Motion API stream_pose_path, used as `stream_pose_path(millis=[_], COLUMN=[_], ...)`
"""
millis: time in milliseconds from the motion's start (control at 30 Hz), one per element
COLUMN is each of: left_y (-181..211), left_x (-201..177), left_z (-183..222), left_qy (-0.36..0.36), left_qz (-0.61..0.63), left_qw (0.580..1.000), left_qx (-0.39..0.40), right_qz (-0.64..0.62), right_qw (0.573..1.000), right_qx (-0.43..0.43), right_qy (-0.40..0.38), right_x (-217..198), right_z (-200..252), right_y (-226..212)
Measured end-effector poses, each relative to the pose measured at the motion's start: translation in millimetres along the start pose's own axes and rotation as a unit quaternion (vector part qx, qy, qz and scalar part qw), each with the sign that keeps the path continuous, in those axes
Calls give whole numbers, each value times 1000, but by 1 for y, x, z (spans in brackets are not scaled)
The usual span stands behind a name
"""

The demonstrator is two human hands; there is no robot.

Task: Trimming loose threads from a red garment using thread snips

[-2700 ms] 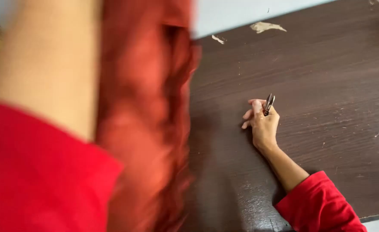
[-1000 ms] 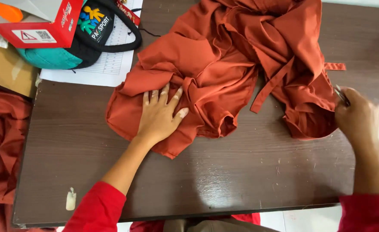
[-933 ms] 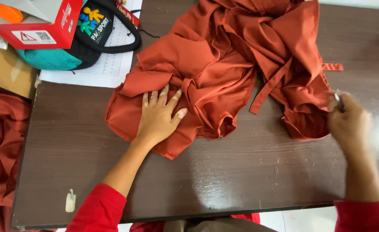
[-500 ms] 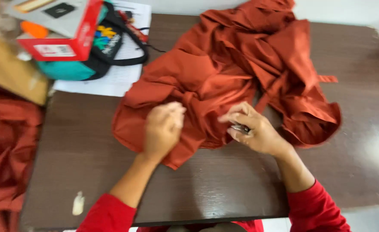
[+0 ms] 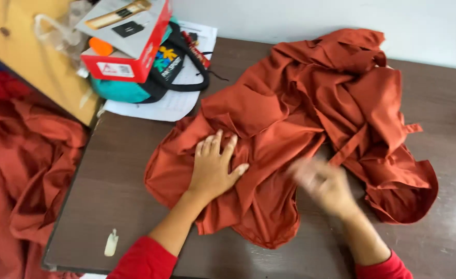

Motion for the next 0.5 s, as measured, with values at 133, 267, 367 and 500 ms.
stream_pose_path(millis=[133, 267, 367, 500], left_y=[22, 40, 27, -5], left_x=[6, -29, -50, -37], left_z=[6, 1, -6, -9], left_qy=[-1, 126, 214, 202], left_qz=[70, 149, 68, 89], left_qw=[991, 969, 965, 975], left_qx=[112, 154, 137, 22], right_qz=[245, 298, 200, 139], right_qw=[868, 812, 824, 821], right_qx=[-8, 189, 246, 345], right_qy=[432, 465, 470, 434], right_x=[-76, -117, -123, -121], right_z=[1, 25, 28, 22], right_y=[43, 120, 132, 122])
Point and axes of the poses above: each hand's wrist, its own z-axis away from the middle knuckle, its own x-axis out of the palm, y = z × x, the point moved 2 cm from there along -z, towards the middle knuckle, and after that the axes turned 2 degrees about x, right-handed, at the moved point
